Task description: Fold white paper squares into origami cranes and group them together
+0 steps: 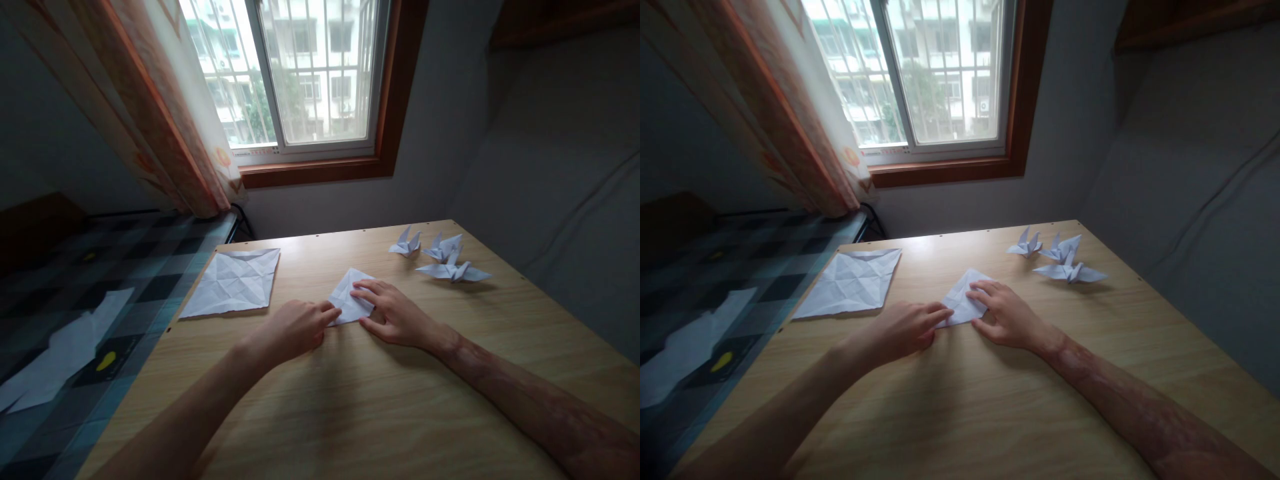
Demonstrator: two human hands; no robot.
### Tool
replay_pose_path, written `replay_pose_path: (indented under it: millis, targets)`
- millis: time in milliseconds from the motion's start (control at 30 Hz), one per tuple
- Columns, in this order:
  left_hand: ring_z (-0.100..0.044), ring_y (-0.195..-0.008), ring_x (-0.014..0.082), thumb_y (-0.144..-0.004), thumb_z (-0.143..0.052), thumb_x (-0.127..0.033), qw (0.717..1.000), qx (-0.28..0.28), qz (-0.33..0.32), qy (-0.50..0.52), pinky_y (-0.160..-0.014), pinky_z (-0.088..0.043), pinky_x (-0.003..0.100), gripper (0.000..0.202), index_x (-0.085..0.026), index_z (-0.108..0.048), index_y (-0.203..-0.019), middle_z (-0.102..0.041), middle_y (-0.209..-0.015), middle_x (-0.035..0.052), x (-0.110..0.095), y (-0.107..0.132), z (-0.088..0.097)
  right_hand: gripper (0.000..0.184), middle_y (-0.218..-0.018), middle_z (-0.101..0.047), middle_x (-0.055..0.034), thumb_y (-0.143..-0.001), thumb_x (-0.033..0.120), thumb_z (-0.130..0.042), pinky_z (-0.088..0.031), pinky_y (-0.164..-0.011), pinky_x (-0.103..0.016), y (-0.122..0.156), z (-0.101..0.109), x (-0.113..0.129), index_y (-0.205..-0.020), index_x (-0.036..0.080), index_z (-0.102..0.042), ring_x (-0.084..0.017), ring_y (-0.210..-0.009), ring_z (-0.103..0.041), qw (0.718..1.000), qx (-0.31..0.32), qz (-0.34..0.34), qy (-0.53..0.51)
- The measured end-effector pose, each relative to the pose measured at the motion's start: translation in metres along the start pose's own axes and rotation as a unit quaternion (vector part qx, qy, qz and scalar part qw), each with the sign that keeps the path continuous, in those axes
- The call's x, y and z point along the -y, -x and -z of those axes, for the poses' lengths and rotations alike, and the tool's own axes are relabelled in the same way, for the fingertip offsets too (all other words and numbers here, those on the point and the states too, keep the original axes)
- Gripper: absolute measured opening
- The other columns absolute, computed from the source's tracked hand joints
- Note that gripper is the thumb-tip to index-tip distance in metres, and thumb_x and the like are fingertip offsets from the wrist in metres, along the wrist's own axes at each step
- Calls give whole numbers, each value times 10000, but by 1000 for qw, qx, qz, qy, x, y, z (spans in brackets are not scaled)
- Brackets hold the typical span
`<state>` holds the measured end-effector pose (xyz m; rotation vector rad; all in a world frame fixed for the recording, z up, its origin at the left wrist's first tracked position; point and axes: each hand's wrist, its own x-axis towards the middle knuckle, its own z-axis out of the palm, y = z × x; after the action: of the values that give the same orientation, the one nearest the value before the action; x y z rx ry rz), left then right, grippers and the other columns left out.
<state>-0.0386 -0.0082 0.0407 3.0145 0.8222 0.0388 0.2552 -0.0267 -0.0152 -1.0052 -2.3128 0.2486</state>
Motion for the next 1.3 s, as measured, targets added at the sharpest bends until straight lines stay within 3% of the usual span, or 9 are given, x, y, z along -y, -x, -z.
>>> replay_pose_path:
  millis: [200,333,433,567,700,900,1033,1167,1300]
  targets:
    - [-821,-1006,250,-903,-610,3,1000,-4,-17,10,-766,-610,299,455,-224,-678,-1291,-788,-1287,101,4,3,2,591,-1496,-691,-169,-956,360,-785,-506,-1171,-573,-1,2,0,-1513,221,-640,-370,-1355,-645,1000,10,1,15]
    - [-812,-947,258,-976,-635,-131,1000,-18,-8,-2,-764,-612,316,298,-214,-675,-1260,-798,-1203,109,4,3,1,608,-1409,-738,-173,-938,420,-809,-517,-1118,-565,-2,6,5,-1484,201,-654,-381,-1267,-675,999,19,9,41]
    - [-802,-905,278,-1036,-639,-256,999,-37,-1,-37,-724,-599,332,190,-191,-670,-1212,-801,-1107,124,2,-1,-7,502,-1298,-773,-182,-976,435,-763,-529,-1069,-553,-3,6,8,-1402,179,-692,-377,-1188,-693,998,14,10,67]
    - [-772,-784,239,-1056,-561,-153,996,-55,4,-75,-645,-530,296,110,-173,-667,-1039,-792,-981,106,1,-5,-18,349,-1126,-796,-173,-1012,420,-708,-543,-994,-537,-2,4,8,-1260,177,-734,-364,-1070,-704,996,-2,7,84]
    - [-724,-715,192,-1079,-536,-198,992,-109,62,36,-616,-463,266,186,-187,-694,-981,-784,-882,59,7,-4,-18,315,-1199,-798,-138,-995,373,-744,-535,-1040,-534,-1,2,1,-1273,228,-718,-351,-1129,-714,998,-42,11,41]
    - [-611,-683,140,-1063,-622,-509,873,-207,169,408,-609,-433,228,397,-163,-762,-928,-712,-758,24,3,-11,-12,290,-1079,-794,-80,-955,404,-805,-610,-932,-445,2,-2,-14,-1165,248,-678,-292,-1006,-752,944,-234,-158,-168]
    - [-562,-648,135,-977,-703,-633,805,-218,229,502,-576,-380,230,505,-146,-731,-848,-662,-709,9,-2,-17,-19,561,-1031,-790,-47,-920,460,-831,-632,-812,-376,0,-7,-22,-1366,268,-550,-251,-927,-758,882,-211,-214,-364]
    - [-594,-671,171,-1009,-666,-585,861,-229,272,364,-651,-436,278,513,-176,-682,-699,-659,-670,16,-2,-15,-30,727,-924,-737,-7,-899,475,-831,-585,-684,-306,-1,-12,-30,-1501,258,-485,-208,-797,-716,869,-186,-242,-389]
    - [-657,-848,252,-957,-761,-449,929,-245,239,139,-896,-538,415,262,-211,-727,-854,-731,-806,44,-3,-11,-39,738,-995,-710,-37,-907,416,-802,-591,-733,-327,1,-15,-35,-1552,219,-505,-221,-866,-706,917,-147,-252,-271]
